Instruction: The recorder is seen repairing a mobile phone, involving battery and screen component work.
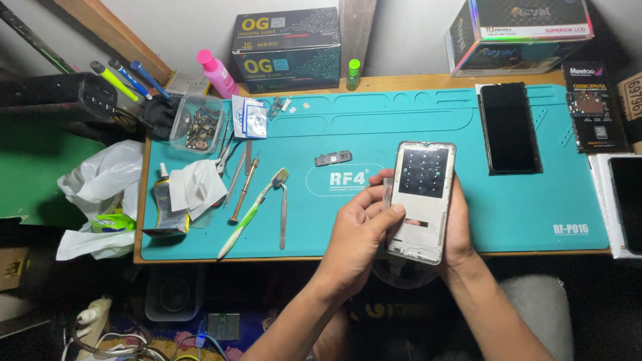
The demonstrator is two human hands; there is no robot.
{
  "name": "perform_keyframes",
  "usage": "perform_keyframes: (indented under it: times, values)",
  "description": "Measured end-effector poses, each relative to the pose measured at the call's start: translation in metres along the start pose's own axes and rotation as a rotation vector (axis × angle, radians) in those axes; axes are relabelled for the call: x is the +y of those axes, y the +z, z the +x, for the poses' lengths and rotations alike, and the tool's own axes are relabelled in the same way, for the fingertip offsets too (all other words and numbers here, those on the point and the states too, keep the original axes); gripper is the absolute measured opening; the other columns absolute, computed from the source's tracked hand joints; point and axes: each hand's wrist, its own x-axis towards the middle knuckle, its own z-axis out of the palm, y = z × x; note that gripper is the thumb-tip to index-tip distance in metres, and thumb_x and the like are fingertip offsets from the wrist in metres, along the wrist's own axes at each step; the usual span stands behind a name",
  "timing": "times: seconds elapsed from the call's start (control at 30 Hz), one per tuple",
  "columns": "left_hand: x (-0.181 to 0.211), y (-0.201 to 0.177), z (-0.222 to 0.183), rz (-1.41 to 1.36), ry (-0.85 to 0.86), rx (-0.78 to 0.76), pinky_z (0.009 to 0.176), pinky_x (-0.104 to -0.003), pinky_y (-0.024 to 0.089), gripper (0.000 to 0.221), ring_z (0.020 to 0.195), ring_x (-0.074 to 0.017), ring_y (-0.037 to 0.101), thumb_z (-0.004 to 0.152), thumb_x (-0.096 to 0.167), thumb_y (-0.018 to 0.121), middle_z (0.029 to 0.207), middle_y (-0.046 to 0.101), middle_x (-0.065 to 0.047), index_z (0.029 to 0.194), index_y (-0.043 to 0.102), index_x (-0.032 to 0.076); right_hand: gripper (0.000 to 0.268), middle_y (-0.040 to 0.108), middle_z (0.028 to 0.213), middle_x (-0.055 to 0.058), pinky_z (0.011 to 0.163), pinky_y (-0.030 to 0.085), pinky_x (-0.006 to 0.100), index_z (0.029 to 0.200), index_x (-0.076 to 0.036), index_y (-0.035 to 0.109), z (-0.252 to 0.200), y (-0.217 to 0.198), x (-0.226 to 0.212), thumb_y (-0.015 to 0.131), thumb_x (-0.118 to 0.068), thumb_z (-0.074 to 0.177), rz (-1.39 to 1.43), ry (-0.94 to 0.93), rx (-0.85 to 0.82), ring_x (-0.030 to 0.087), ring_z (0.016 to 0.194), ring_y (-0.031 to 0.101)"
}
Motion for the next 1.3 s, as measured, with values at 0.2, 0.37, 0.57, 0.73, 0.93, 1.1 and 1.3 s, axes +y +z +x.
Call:
perform_keyframes:
  times: [0.2, 0.37, 0.57, 0.73, 0.93, 1.1, 1.3]
  values:
    - [0.000, 0.002, 0.005, 0.053, 0.019, 0.011, 0.083, -0.026, 0.057, 0.029, 0.088, -0.0117, 0.070, 0.097, 0.007, 0.065, 0.101, 0.074, -0.011, 0.123, 0.062, -0.007, 0.090, 0.066, 0.113, 0.022, 0.088, 0.061, 0.047, 0.134, 0.007, 0.055, 0.002, -0.009, -0.006, 0.017, -0.070, 0.105, -0.009, -0.094, 0.025, 0.033, 0.101, 0.069]
    - [0.012, 0.006, -0.028, 0.392, 0.172, 0.106, 0.086, -0.024, 0.060, 0.035, 0.095, -0.0053, 0.069, 0.093, 0.011, 0.068, 0.105, 0.072, -0.003, 0.125, 0.061, -0.003, 0.090, 0.065, 0.108, 0.020, 0.091, 0.061, 0.049, 0.138, 0.006, 0.054, 0.015, -0.039, -0.013, 0.019, -0.070, 0.107, 0.015, -0.216, 0.065, 0.033, 0.102, 0.068]
    - [-0.053, -0.048, -0.055, 0.872, -0.382, -0.081, 0.062, -0.029, 0.054, 0.025, 0.066, -0.0133, 0.067, 0.092, 0.022, 0.069, 0.072, 0.073, -0.006, 0.102, 0.077, 0.000, 0.095, 0.065, 0.108, 0.018, 0.083, 0.060, 0.048, 0.139, 0.005, 0.055, 0.030, -0.062, -0.011, 0.019, -0.075, 0.103, -0.028, -0.308, 0.015, 0.031, 0.098, 0.067]
    - [-0.276, -0.237, -0.008, 1.485, -0.279, 0.252, 0.079, -0.050, 0.059, 0.041, 0.077, -0.0426, 0.071, 0.089, 0.036, 0.069, 0.076, 0.068, -0.028, 0.080, 0.078, -0.003, 0.098, 0.065, 0.103, 0.019, 0.083, 0.059, 0.044, 0.135, 0.007, 0.056, 0.034, -0.075, -0.001, 0.022, -0.079, 0.101, -0.002, -0.352, -0.024, 0.029, 0.092, 0.067]
    - [-0.365, -0.299, 0.039, 1.707, 0.213, 0.042, 0.102, -0.052, 0.045, 0.042, 0.121, -0.0452, 0.057, 0.095, 0.020, 0.054, 0.134, 0.059, -0.027, 0.131, 0.063, 0.002, 0.103, 0.066, 0.099, 0.019, 0.083, 0.059, 0.042, 0.136, 0.008, 0.057, 0.032, -0.067, 0.002, 0.021, -0.080, 0.098, -0.072, -0.370, -0.048, 0.027, 0.090, 0.067]
    - [-0.344, -0.291, 0.046, 1.673, 0.188, 0.050, 0.114, -0.051, 0.036, 0.049, 0.138, -0.0440, 0.044, 0.098, 0.022, 0.051, 0.150, 0.047, -0.027, 0.144, 0.054, 0.003, 0.101, 0.066, 0.100, 0.018, 0.083, 0.059, 0.042, 0.135, 0.008, 0.056, 0.029, -0.067, 0.001, 0.021, -0.079, 0.099, -0.094, -0.380, -0.057, 0.027, 0.090, 0.067]
    - [-0.260, -0.267, 0.034, 1.705, 0.228, 0.148, 0.109, -0.051, 0.041, 0.043, 0.130, -0.0419, 0.052, 0.100, 0.028, 0.052, 0.140, 0.057, -0.024, 0.136, 0.059, 0.006, 0.101, 0.066, 0.100, 0.018, 0.083, 0.059, 0.042, 0.136, 0.008, 0.056, 0.028, -0.067, -0.001, 0.020, -0.078, 0.100, -0.094, -0.380, -0.053, 0.027, 0.089, 0.067]
